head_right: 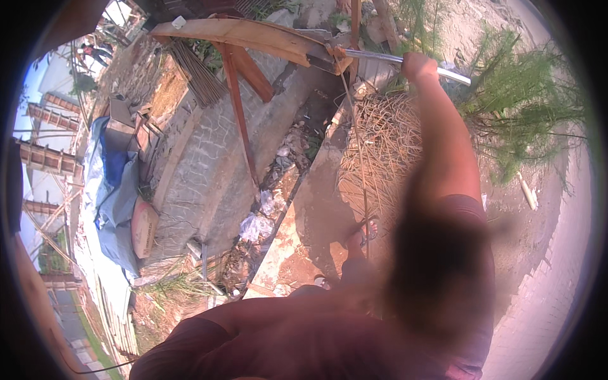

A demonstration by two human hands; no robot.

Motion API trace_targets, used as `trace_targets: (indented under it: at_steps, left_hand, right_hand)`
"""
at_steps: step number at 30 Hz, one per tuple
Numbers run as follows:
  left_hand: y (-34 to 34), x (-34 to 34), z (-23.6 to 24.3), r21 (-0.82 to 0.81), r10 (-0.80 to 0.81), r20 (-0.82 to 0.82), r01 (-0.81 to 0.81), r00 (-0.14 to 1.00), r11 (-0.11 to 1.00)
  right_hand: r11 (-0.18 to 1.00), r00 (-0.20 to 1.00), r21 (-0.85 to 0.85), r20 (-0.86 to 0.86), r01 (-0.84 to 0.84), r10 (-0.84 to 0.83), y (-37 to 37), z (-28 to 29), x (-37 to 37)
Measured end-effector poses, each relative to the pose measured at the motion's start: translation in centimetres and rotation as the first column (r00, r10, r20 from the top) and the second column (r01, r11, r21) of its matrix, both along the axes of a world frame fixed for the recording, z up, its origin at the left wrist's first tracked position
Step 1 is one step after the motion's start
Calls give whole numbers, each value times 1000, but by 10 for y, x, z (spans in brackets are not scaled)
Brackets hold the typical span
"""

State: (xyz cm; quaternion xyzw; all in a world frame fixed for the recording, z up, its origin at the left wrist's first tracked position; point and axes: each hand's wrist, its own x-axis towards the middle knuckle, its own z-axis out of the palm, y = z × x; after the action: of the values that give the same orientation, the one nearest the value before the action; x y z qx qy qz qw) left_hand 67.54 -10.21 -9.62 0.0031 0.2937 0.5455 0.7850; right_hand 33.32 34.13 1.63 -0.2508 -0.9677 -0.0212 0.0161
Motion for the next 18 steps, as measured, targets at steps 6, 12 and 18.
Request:
trace_targets:
  at_steps: [6,12,18]
  left_hand:
    - [-126,-91,82,-443,13,-539,-297,843,846]
    - [-262,-223,73,-382,-598,-723,-521,-345,763]
    - [-259,-248,106,-543,-730,-632,-524,-259,657]
  right_hand:
    - [995,986,-65,-147,72,-81,-49,1,42]
    - [927,931,-310,-222,213,-289,-157,14,76]
    - [925,976,-356,-112,134,-185,-113,33,75]
